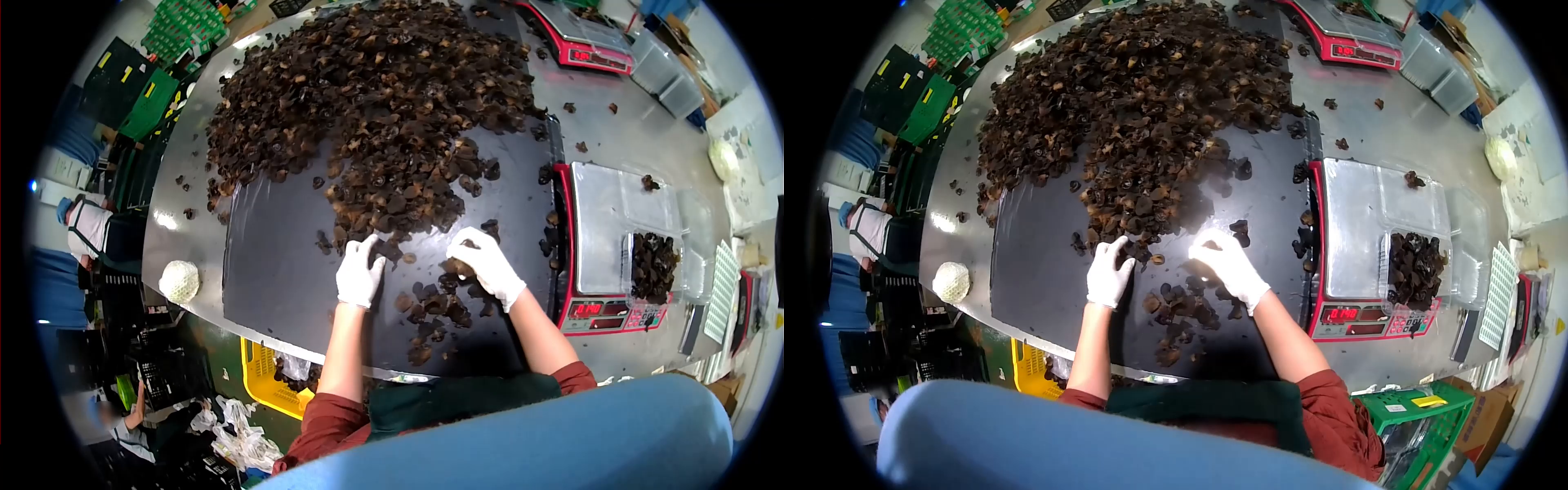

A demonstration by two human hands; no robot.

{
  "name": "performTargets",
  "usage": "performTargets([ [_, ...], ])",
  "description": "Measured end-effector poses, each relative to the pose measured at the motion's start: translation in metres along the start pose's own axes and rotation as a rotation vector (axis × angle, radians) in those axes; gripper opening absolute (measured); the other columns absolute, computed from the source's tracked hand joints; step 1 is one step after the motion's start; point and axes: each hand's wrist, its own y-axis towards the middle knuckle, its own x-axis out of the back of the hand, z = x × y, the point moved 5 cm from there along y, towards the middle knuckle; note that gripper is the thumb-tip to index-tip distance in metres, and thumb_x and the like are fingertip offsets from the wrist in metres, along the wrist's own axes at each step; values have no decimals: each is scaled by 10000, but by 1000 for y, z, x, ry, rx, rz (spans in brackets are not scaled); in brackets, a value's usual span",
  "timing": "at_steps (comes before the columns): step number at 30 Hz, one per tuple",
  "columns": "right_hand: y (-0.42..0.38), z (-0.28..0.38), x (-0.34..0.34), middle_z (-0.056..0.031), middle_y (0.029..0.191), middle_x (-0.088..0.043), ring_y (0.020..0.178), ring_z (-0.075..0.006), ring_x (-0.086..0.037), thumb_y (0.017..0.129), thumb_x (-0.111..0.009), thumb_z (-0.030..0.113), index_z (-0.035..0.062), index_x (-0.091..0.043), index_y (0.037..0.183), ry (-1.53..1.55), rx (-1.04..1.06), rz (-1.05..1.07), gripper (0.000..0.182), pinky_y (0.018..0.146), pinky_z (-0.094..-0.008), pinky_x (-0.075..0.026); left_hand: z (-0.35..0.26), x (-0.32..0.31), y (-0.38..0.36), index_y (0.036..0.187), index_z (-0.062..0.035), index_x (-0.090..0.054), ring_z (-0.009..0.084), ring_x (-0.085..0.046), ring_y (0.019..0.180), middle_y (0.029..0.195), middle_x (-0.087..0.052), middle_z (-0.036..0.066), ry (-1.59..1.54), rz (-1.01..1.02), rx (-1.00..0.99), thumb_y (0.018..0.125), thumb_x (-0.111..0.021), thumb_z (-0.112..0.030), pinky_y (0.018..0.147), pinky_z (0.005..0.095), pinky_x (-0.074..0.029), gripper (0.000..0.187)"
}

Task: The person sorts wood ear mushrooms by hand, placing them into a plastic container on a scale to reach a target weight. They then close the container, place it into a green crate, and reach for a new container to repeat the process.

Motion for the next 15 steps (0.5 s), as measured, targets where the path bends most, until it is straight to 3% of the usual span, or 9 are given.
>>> performTargets([
  [1,2,0,-7,-20,790,-597,695,-88,-536,834,-657,124,46,-602,855,-102,11,19,98,601,-241,-447,2,-5,-1,1039,-114,-630,280,-589,847,922,-541,92,39,24,-12,786,-672,-176,759,357,-491,265],
  [3,5,7,-22,-19,771,-611,709,-88,-536,828,-671,164,35,-626,907,-368,328,35,158,643,-260,-454,0,-10,-9,911,-96,-634,279,-591,847,892,-543,86,36,147,-20,777,-681,-208,737,350,-488,181],
  [5,2,5,-30,-51,786,-626,721,-125,-564,822,-684,209,55,-641,932,-527,229,52,194,662,-277,-463,-4,-12,-22,891,-82,-636,273,-587,826,879,-544,89,-6,227,-44,765,-693,-215,724,347,-481,192],
  [6,2,6,-34,-86,875,-639,757,-183,-601,813,-689,249,80,-640,1005,-723,241,60,261,692,-309,-488,-7,-10,-28,882,-69,-634,268,-580,801,855,-542,94,-32,278,-13,759,-697,-211,709,342,-473,198],
  [9,1,-1,-51,-124,965,-589,827,-288,-617,820,-651,253,86,-600,1064,-835,422,61,300,744,-374,-509,-5,-10,-41,881,-52,-626,254,-581,785,822,-561,94,-105,337,9,765,-682,-178,715,325,-471,180],
  [10,5,-6,-56,-127,967,-561,809,-289,-614,837,-621,268,79,-564,1117,-970,464,49,342,717,-379,-515,-5,-7,-42,897,-59,-629,267,-585,788,829,-570,104,-174,337,27,781,-669,-201,720,337,-474,188],
  [12,10,0,-67,-137,949,-547,795,-283,-609,845,-605,265,62,-559,1105,-1082,545,9,334,693,-376,-513,-5,3,-44,929,-72,-637,294,-593,796,841,-587,125,-312,331,64,812,-644,-249,730,361,-479,213],
  [13,12,4,-73,-142,940,-540,787,-281,-607,848,-597,264,53,-556,1099,-1136,586,-12,330,680,-374,-511,-4,7,-42,933,-57,-637,264,-594,785,848,-603,111,-302,302,23,820,-638,-224,724,351,-478,202],
  [15,20,2,-85,-130,846,-538,681,-261,-591,850,-581,226,59,-583,954,-1219,663,-19,198,605,-357,-505,10,1,-44,923,-47,-625,174,-571,712,802,-597,39,-495,271,112,848,-624,-193,658,297,-470,164],
])
